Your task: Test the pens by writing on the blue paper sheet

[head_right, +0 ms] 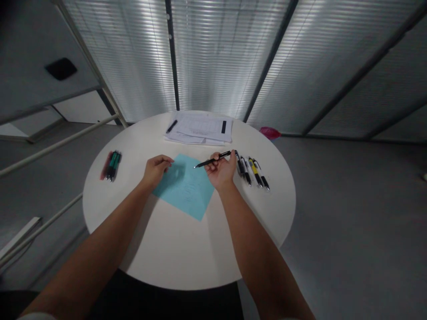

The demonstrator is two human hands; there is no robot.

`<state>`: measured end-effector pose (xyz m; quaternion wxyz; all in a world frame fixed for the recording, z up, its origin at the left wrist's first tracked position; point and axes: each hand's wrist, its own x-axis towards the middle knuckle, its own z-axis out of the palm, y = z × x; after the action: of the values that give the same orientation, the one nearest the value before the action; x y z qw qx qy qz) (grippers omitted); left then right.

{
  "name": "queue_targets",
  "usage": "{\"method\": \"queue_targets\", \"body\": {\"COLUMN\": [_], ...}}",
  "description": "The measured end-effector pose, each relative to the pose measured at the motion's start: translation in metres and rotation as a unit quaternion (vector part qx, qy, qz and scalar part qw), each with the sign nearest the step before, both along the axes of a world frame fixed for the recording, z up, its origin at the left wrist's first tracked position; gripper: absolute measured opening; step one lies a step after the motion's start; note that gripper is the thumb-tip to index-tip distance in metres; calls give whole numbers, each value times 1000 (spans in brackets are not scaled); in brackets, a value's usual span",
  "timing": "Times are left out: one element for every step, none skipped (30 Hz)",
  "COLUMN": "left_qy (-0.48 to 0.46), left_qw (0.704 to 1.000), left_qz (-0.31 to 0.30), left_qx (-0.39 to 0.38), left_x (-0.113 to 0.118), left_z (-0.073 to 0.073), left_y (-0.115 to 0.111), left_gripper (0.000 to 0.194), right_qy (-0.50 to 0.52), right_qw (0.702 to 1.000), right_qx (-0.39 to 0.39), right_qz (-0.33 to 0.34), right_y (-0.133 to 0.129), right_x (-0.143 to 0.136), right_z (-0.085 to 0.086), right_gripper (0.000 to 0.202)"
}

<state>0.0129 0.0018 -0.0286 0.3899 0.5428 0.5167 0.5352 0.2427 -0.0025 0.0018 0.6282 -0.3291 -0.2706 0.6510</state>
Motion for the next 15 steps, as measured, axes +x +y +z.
{"method": "queue_targets", "body": {"left_qy": [-6,-11,-15,-17,-18,-16,-13,-9,-6,-3,1,4,7,12,19], "left_qw": [1000,1000,1000,1000,1000,1000,1000,1000,1000,1000,1000,1000,1000,1000,1000], "left_qz": [0,1,2,3,5,5,5,5,5,5,4,5,6,6,7], "left_qx": [-3,-5,-7,-9,-9,-8,-6,-5,-4,-2,-1,1,2,3,3], "left_x": [0,0,0,0,0,0,-1,-1,-1,-1,-2,-2,-2,-2,-2], "left_z": [0,1,1,1,1,1,1,0,-1,-1,-2,-3,-4,-4,-5], "left_y": [0,0,0,0,0,0,0,0,1,1,2,2,3,3,3], "left_gripper": [15,15,15,14,14,15,15,15,15,16,16,15,15,15,15], "right_qy": [6,12,17,18,15,8,-3,-15,-30,-47,-66,-89,-118,-151,-189], "right_qw": [1000,1000,1000,1000,1000,1000,999,999,999,998,998,996,993,988,981], "right_qx": [-2,-4,-5,-8,-11,-16,-19,-22,-23,-23,-21,-14,-1,18,43], "right_qz": [-2,-4,-6,-11,-18,-25,-30,-32,-29,-20,-5,10,19,24,15], "right_y": [0,0,0,0,1,1,2,2,3,3,4,4,4,4,4], "right_x": [-1,-3,-4,-6,-8,-9,-11,-12,-13,-13,-14,-14,-15,-16,-18], "right_z": [1,2,3,3,3,3,2,1,0,-2,-4,-6,-9,-12,-15], "right_gripper": [58,57,55,52,49,46,42,36,33,33,36,37,36,32,27]}}
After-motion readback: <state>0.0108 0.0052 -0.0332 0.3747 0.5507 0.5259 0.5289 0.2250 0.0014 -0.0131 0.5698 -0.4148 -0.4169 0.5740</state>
